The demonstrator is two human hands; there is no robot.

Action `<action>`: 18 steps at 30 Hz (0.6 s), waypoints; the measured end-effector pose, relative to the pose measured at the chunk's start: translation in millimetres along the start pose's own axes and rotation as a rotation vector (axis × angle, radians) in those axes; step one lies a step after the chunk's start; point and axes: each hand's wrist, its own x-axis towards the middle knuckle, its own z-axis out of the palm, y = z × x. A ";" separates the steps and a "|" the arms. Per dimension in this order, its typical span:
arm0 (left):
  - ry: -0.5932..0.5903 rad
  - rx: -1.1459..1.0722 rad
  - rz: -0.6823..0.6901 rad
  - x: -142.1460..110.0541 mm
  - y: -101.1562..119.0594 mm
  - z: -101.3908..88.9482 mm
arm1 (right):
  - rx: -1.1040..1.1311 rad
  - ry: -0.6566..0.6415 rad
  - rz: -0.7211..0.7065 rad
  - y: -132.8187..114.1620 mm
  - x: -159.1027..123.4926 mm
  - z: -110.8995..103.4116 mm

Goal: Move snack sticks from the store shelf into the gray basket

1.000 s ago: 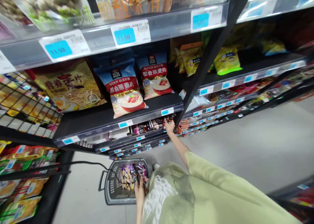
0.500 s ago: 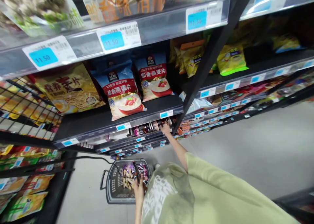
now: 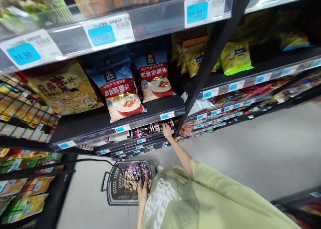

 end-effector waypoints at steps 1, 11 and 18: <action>-0.010 -0.036 0.021 0.5 -1.7 0.9 | 0.064 0.018 0.005 2.2 -5.5 -1.0; -0.041 -0.052 0.077 -0.6 9.8 4.2 | 0.464 0.177 -0.001 10.2 -20.3 -11.6; -0.054 -0.083 0.069 -2.6 7.6 -0.6 | 0.505 0.252 0.157 2.2 -0.9 -5.9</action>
